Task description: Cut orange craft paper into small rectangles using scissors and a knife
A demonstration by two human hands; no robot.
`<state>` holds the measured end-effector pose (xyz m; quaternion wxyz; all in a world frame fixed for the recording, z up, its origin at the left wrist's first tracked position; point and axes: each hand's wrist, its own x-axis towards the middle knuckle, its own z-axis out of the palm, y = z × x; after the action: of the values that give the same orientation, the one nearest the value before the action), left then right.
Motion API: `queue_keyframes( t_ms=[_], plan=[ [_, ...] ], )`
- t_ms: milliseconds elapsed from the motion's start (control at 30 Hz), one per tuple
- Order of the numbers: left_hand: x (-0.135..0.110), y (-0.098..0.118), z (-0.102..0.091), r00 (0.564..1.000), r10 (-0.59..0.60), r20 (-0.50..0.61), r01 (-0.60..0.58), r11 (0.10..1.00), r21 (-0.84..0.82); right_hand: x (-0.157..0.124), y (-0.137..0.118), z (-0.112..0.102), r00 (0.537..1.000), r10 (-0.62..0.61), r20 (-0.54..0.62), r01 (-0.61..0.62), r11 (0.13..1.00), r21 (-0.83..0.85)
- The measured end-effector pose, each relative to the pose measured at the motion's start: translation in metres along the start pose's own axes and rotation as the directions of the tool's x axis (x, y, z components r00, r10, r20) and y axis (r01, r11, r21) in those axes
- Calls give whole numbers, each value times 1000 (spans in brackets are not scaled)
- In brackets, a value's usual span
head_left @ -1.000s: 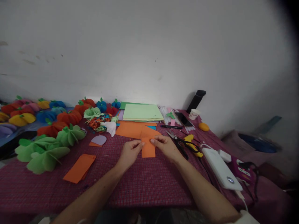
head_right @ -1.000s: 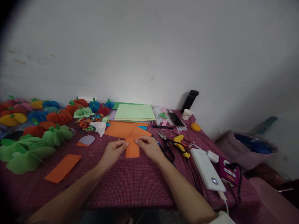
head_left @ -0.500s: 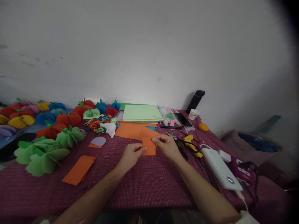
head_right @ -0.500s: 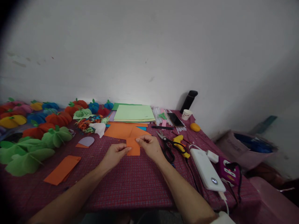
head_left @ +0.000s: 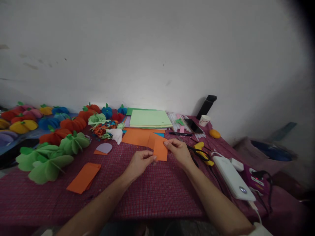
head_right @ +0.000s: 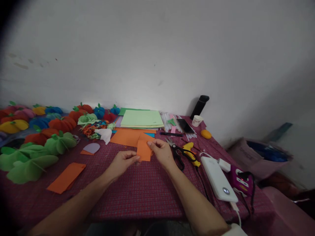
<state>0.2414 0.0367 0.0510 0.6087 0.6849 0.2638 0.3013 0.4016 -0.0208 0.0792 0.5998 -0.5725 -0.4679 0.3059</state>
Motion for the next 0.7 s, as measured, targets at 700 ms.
queue_keyframes(
  t_ms=[700],
  plan=[
    [-3,7,-9,936,-328,129,326,667,-670,5,3,-10,974,-194,117,208,970,-124]
  ],
)
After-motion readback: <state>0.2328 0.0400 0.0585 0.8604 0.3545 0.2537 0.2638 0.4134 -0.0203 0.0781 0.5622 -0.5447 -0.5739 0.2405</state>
